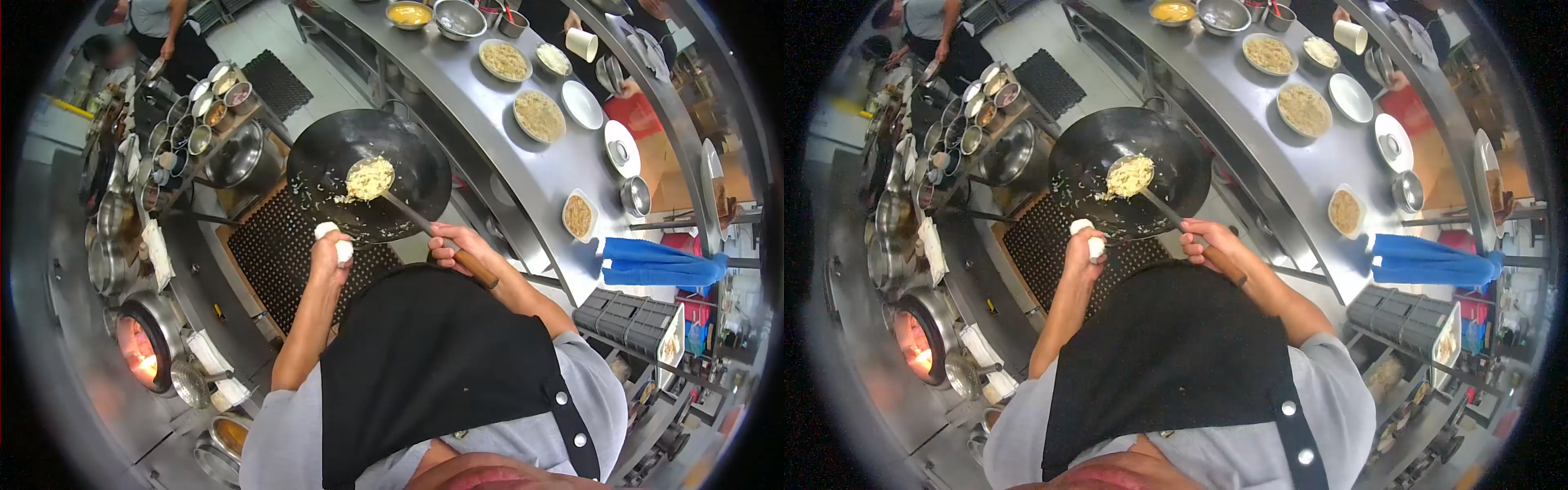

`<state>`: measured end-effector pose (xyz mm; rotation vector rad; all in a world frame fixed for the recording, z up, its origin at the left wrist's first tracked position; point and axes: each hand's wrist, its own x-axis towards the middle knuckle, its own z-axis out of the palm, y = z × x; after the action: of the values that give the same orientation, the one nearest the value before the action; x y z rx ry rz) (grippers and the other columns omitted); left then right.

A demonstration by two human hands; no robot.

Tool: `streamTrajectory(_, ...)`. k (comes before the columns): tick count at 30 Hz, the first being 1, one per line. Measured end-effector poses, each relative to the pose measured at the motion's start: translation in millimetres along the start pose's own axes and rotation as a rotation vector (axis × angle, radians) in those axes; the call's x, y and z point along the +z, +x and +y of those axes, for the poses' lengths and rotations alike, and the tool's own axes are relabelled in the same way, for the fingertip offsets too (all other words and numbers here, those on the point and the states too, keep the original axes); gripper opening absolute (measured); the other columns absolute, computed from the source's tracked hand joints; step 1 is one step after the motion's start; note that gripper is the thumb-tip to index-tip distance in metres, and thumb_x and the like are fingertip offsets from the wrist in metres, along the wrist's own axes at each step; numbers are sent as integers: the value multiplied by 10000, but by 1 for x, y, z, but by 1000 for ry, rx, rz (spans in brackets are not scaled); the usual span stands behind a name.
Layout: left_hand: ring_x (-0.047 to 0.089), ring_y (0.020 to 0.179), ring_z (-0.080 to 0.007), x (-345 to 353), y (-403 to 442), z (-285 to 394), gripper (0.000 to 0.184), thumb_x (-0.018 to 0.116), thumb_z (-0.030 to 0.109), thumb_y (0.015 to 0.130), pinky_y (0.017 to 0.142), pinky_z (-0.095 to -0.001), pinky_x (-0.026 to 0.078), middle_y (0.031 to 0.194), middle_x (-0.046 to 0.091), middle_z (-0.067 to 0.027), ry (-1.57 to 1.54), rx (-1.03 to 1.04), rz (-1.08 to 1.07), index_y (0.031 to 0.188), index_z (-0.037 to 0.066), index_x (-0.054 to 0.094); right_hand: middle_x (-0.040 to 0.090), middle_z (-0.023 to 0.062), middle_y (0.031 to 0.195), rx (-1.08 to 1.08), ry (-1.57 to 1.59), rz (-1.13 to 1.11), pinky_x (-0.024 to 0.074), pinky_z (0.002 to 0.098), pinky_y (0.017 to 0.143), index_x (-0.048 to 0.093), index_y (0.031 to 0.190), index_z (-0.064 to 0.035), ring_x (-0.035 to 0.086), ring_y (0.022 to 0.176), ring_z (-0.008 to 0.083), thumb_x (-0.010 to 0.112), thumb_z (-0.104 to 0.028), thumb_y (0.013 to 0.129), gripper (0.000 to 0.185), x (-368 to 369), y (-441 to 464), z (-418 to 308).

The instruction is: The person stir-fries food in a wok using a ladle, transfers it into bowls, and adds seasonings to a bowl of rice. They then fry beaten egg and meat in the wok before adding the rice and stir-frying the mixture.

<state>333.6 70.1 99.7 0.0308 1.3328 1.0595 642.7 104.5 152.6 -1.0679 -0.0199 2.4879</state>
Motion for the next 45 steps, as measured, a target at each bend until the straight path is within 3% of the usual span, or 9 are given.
streamTrajectory(7,495,436,-151,62,7,10,115,611,77,810,324,-279,332,665,588,-64,-119,-6,-88,882,116,530,495,-2,758,-225,75,35,325,266,426,468,1063,-226,428,506,93,556,-207,1045,91,-38,-72,-101)
streamTrajectory(9,507,455,-151,82,14,14,123,606,84,807,329,-274,329,674,593,-67,-127,8,-99,900,115,532,492,-8,744,-347,-60,114,341,260,414,464,1257,-218,437,487,92,554,-195,1043,234,-38,-93,-147)
streamTrajectory(11,516,467,-152,99,25,14,124,608,93,801,334,-269,324,673,594,-64,-121,21,-35,898,115,532,509,-14,735,-488,-410,273,440,278,463,366,1569,-206,506,542,95,567,-198,1011,593,-66,-99,-199)
streamTrajectory(19,502,433,-153,182,16,11,85,612,108,808,330,-268,336,675,617,-75,-233,133,62,866,110,551,695,201,873,-889,-1527,855,517,383,689,481,1511,-100,673,718,287,639,-237,873,671,-161,-71,-372)
streamTrajectory(27,486,437,-163,221,15,19,93,600,107,819,337,-280,334,686,603,-86,-261,150,53,857,99,515,687,314,1021,-814,-1498,921,544,436,833,460,1522,-117,707,889,383,629,-211,870,680,-178,-63,-389)
streamTrajectory(37,469,431,-159,265,53,31,92,595,103,831,346,-285,333,685,597,-87,-157,164,-12,779,100,519,676,265,1212,-885,-1512,965,517,438,946,434,1542,-178,663,1093,422,680,-225,895,694,-166,-88,-390)
streamTrajectory(41,473,436,-160,280,69,38,67,584,90,830,349,-285,335,672,591,-84,-172,131,-86,817,106,520,709,230,1197,-1254,-1500,725,537,388,923,408,1556,-158,701,1086,349,674,-159,911,697,-119,-128,-361)
streamTrajectory(43,477,444,-160,290,76,43,72,586,90,826,354,-285,336,672,587,-83,-196,122,-103,838,108,518,730,187,1173,-1225,-1457,667,537,368,926,399,1563,-139,705,1060,289,677,-145,932,689,-103,-135,-340)
streamTrajectory(45,485,461,-160,293,83,50,100,590,89,819,362,-287,338,673,580,-79,-227,109,-142,878,113,514,721,163,1158,-553,-829,419,527,360,938,415,1558,-131,693,1038,250,686,-177,951,666,-118,-120,-315)
